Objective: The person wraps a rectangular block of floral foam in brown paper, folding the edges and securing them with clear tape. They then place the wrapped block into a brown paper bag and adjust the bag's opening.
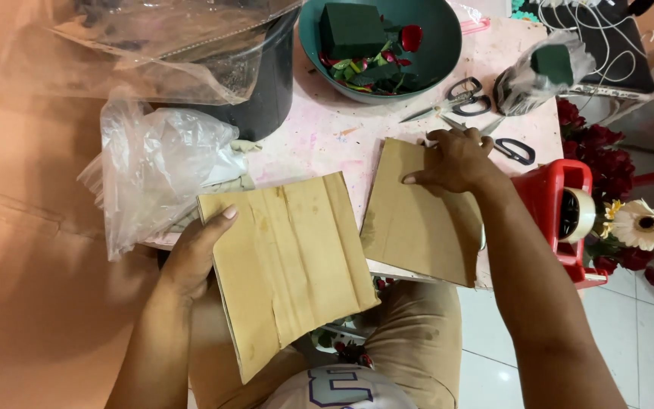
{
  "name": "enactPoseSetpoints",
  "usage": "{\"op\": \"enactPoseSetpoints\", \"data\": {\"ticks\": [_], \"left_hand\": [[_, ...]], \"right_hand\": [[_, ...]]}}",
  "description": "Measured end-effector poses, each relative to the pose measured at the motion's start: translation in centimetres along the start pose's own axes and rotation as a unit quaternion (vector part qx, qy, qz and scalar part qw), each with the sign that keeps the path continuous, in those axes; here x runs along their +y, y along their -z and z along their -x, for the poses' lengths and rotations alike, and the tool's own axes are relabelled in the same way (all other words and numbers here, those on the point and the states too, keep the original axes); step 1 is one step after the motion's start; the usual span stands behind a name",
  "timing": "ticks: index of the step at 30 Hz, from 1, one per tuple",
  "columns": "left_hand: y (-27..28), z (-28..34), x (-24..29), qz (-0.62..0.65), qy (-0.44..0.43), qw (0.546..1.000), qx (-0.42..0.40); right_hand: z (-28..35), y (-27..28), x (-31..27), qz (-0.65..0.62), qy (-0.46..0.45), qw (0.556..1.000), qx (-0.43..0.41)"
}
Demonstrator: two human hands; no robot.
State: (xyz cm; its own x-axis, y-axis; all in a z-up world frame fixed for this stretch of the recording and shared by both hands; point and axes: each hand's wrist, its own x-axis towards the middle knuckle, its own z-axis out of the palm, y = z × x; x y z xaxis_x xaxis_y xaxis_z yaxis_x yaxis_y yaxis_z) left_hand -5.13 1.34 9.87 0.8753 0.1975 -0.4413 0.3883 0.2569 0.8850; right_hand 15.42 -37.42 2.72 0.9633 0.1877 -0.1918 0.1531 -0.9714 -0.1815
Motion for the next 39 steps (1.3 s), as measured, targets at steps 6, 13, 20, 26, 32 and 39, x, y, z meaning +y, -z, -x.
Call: {"op": "enactPoseSetpoints", "data": {"ticks": [6,13,20,26,32,39], "left_hand": [[0.2,0.0,-0.5,-0.003,-0.002,1.0,0.006],[5.2,-6.8,-9.0,0.021,0.026,0.999,0.023],[8.0,-4.4,-8.8,0.03,0.048,0.996,0.064],[11.0,-3.8,-10.1,0.026,0.051,0.995,0.081],[11.0,-2.3,-9.2,-0.002,0.039,0.996,0.084],[8.5,-1.0,-7.2,0.024,0.027,0.997,0.068]], "right_hand": [[1.3,7.9,-0.7,-0.078,0.012,0.997,0.021],[16.7,13.4,-2.6,-0.079,0.133,0.984,0.087],[20.9,-0.1,-1.9,0.001,0.323,0.873,0.365],[21.6,-7.6,-4.5,-0.102,0.348,0.842,0.399],[21.2,-8.6,-5.2,-0.121,0.336,0.872,0.333],[21.2,-8.6,-3.0,-0.115,0.29,0.906,0.285]]}}
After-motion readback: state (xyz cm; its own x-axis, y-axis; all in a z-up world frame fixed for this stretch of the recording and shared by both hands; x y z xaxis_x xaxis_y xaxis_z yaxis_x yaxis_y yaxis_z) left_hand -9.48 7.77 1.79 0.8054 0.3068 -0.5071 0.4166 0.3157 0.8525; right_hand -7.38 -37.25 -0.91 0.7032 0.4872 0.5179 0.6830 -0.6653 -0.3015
